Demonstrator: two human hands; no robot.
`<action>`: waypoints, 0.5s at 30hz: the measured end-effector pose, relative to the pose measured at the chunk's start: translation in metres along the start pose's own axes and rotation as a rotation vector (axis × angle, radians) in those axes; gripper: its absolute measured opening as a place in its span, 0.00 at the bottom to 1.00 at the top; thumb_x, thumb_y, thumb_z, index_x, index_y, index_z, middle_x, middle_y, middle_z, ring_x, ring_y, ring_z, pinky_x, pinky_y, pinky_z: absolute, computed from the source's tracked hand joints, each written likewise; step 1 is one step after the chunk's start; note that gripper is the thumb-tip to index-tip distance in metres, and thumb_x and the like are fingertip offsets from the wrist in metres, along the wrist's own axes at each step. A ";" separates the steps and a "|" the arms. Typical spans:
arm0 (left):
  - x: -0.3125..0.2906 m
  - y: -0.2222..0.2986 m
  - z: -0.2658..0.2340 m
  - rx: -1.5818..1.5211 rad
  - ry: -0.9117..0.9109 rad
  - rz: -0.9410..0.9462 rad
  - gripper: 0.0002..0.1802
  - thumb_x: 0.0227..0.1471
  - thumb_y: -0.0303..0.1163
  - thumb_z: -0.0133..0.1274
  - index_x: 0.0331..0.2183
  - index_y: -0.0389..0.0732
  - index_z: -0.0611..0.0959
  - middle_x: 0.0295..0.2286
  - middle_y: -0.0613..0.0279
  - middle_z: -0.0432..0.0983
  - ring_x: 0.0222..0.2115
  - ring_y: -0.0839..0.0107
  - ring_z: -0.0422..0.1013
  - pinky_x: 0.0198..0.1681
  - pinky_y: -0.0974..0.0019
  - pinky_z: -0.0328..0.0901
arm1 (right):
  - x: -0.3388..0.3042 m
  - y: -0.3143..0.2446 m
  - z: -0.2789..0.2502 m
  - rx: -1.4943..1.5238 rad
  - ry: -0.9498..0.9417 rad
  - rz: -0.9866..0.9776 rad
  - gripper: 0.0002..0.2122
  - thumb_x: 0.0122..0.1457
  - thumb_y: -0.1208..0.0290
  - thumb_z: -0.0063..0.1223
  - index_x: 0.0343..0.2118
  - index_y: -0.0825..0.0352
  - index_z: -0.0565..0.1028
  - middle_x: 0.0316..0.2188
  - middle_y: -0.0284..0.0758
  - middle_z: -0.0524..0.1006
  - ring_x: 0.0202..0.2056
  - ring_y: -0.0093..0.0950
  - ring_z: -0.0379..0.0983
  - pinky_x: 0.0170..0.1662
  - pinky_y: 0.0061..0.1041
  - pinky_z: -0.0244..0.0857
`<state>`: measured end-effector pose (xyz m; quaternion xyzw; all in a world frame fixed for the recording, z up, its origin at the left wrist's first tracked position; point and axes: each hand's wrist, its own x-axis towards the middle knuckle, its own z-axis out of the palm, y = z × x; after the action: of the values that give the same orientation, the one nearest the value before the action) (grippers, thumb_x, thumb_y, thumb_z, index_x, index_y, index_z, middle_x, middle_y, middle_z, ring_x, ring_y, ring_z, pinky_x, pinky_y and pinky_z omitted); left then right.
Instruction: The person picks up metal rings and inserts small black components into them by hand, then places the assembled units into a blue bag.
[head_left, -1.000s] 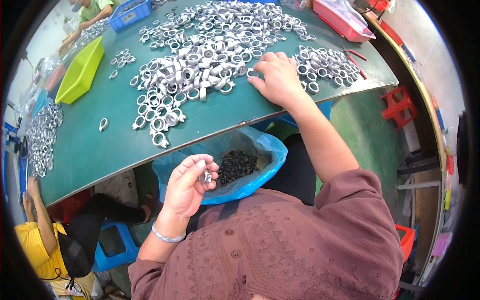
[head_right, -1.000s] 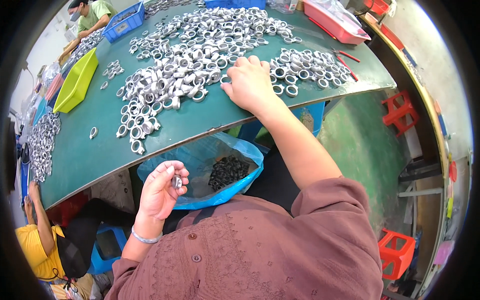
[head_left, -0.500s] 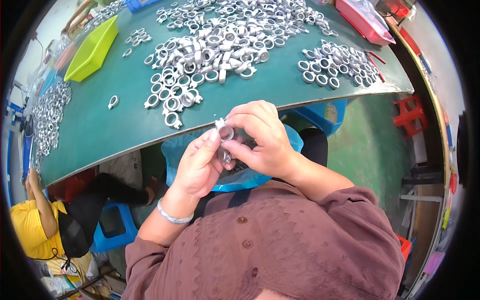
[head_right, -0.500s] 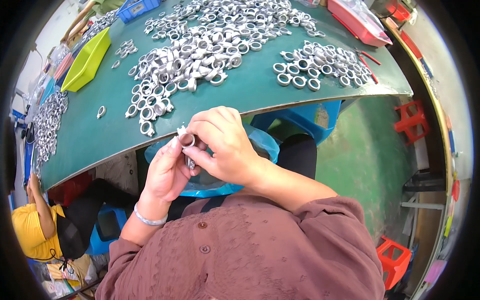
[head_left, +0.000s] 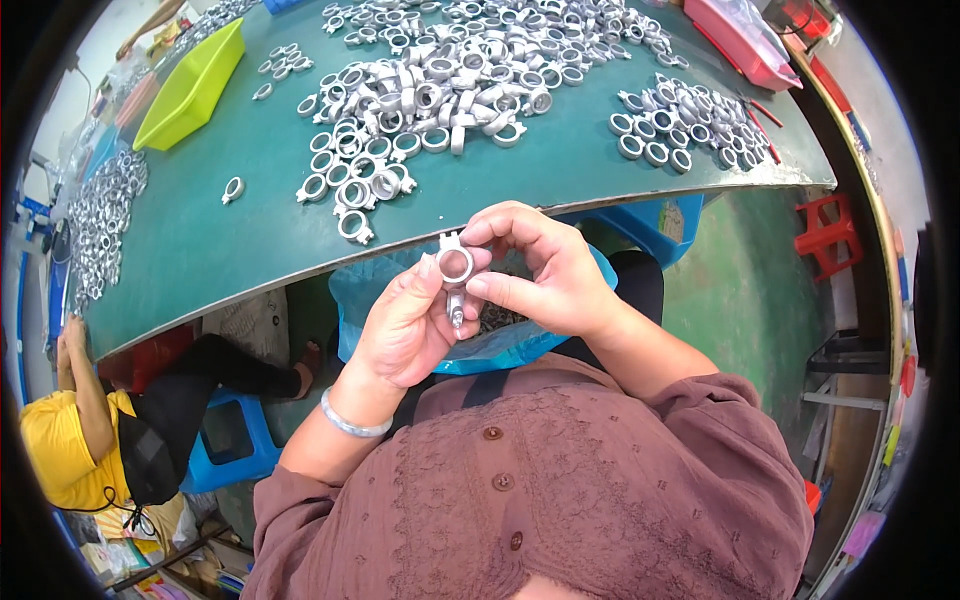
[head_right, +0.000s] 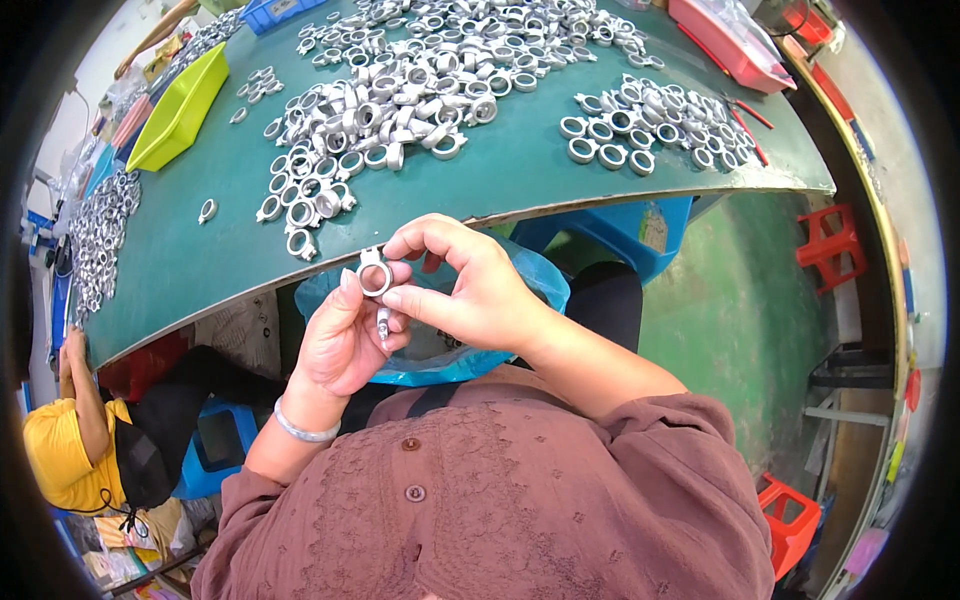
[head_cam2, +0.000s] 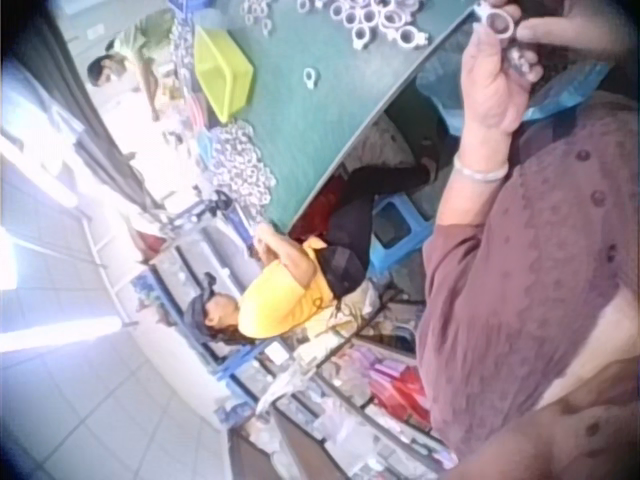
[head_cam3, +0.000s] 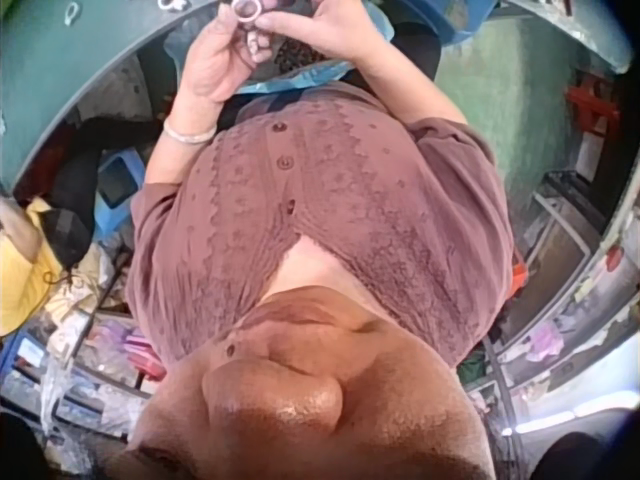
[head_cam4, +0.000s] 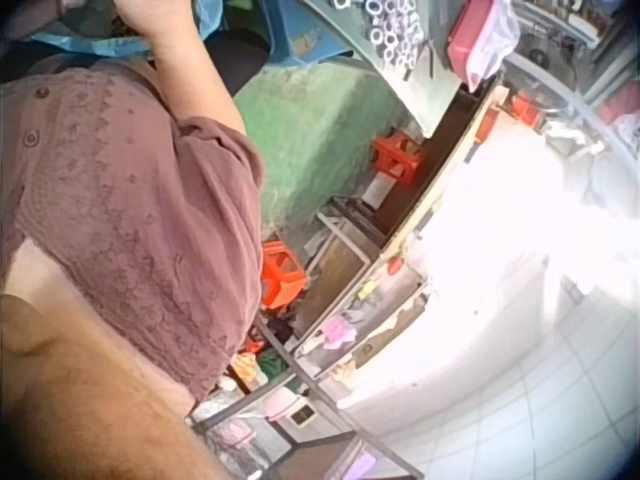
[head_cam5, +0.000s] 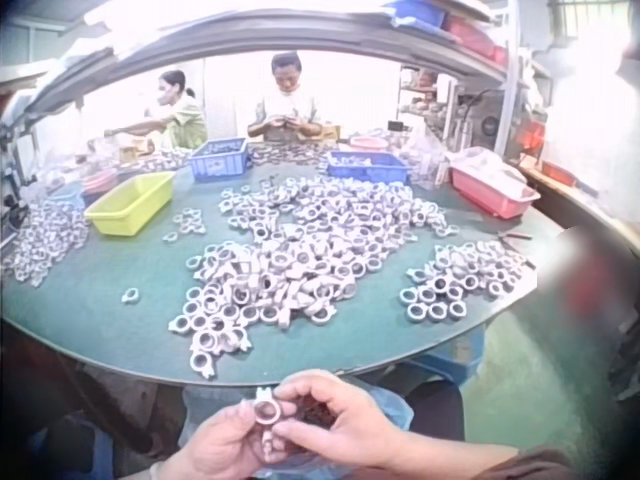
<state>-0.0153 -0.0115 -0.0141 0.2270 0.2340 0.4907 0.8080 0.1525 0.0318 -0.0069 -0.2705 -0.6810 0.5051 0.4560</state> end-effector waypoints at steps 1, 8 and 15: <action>0.000 0.000 0.000 0.001 -0.014 -0.001 0.23 0.54 0.46 0.44 0.42 0.37 0.74 0.34 0.67 0.71 0.28 0.78 0.65 0.28 0.76 0.62 | 0.000 0.000 0.000 0.032 -0.013 0.026 0.12 0.44 0.74 0.58 0.34 0.67 0.72 0.31 0.31 0.71 0.32 0.20 0.66 0.36 0.19 0.61; -0.001 -0.005 -0.012 -0.066 -0.081 -0.016 0.23 0.52 0.48 0.45 0.40 0.38 0.75 0.30 0.68 0.69 0.27 0.79 0.65 0.27 0.77 0.62 | -0.002 -0.006 0.003 0.213 -0.042 0.153 0.12 0.47 0.76 0.55 0.36 0.69 0.71 0.32 0.31 0.72 0.30 0.17 0.67 0.34 0.17 0.62; -0.002 -0.005 -0.014 0.096 -0.061 0.033 0.23 0.47 0.45 0.53 0.39 0.38 0.74 0.27 0.67 0.70 0.24 0.78 0.63 0.24 0.76 0.57 | -0.003 -0.004 -0.002 0.282 -0.145 0.148 0.12 0.51 0.82 0.49 0.40 0.72 0.69 0.39 0.36 0.69 0.37 0.22 0.69 0.40 0.22 0.64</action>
<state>-0.0215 -0.0133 -0.0280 0.2844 0.2288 0.4850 0.7947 0.1561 0.0292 -0.0039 -0.2160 -0.6129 0.6460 0.4005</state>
